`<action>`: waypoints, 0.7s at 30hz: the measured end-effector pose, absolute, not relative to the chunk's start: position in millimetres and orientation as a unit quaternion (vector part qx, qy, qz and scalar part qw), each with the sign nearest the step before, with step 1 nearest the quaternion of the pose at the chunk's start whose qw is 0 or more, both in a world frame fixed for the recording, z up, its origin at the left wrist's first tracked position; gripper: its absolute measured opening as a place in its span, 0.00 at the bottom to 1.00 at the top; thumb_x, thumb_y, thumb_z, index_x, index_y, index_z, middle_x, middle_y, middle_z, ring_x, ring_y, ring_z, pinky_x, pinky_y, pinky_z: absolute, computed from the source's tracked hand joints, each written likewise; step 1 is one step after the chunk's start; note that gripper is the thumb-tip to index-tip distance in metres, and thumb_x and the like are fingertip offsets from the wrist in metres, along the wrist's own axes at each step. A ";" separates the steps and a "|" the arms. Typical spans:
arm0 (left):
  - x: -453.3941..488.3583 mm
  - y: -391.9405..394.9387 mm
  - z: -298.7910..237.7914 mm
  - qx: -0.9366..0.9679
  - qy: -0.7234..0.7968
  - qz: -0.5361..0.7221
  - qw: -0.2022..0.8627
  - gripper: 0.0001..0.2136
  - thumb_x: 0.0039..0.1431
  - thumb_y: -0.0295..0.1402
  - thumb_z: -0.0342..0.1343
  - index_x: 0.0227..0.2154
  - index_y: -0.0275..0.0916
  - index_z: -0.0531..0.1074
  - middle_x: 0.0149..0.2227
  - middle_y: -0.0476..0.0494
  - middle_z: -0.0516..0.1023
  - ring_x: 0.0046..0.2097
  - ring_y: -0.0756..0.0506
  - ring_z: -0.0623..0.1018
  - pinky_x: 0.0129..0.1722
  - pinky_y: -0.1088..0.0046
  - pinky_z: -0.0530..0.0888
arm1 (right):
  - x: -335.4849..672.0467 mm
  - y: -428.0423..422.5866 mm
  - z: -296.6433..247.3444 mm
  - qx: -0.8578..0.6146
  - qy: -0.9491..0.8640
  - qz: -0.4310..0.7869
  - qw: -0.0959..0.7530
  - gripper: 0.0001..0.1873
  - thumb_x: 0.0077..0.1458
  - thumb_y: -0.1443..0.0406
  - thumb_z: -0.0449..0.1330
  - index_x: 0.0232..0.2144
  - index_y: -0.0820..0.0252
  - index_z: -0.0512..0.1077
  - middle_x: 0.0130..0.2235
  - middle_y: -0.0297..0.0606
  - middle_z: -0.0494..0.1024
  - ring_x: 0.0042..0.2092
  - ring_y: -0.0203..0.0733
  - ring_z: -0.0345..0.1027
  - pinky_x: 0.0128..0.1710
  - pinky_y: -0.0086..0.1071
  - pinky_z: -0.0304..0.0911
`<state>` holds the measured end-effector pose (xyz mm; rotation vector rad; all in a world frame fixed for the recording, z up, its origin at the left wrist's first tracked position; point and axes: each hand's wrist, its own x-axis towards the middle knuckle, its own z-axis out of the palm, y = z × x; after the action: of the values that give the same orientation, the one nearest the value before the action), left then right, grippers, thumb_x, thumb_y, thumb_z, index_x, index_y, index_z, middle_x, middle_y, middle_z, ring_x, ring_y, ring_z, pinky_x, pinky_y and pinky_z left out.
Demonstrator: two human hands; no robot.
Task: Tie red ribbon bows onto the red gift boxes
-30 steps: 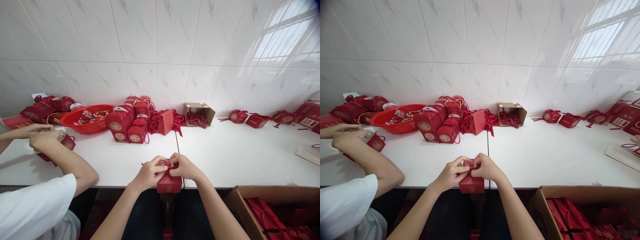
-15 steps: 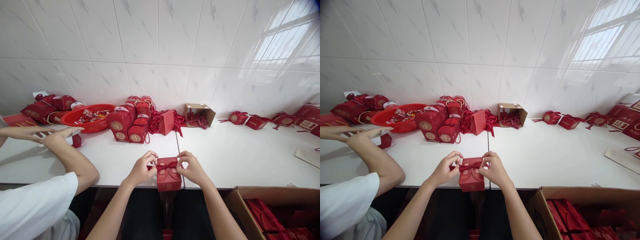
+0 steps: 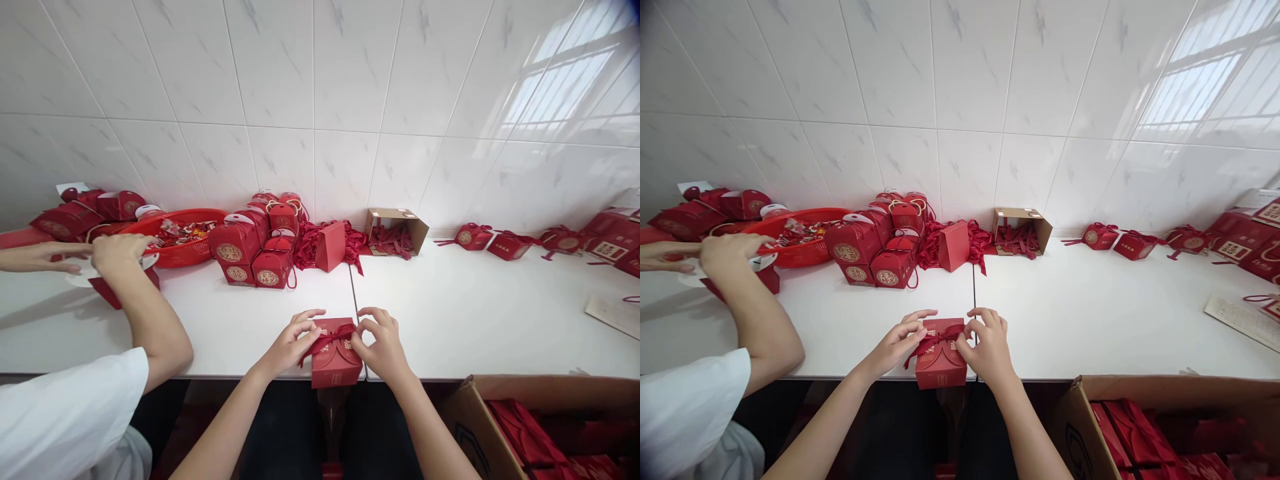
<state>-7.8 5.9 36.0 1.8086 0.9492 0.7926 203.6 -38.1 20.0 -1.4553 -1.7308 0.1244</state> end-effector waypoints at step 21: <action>-36.4 -3.2 -14.3 0.529 0.443 0.518 0.505 0.15 0.60 0.43 0.48 0.47 0.43 0.62 0.53 0.37 0.68 0.50 0.40 0.74 0.45 0.63 0.72 | 221.2 -43.3 -22.1 -0.439 -0.695 0.410 0.396 0.60 0.38 0.55 0.70 0.65 0.51 0.39 0.63 0.47 0.55 0.63 0.54 0.50 0.61 0.47 0.48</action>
<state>-36.4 -3.2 -14.3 1.2770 1.0686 1.2497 221.2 -43.3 -22.1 -1.1120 -1.7619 1.0385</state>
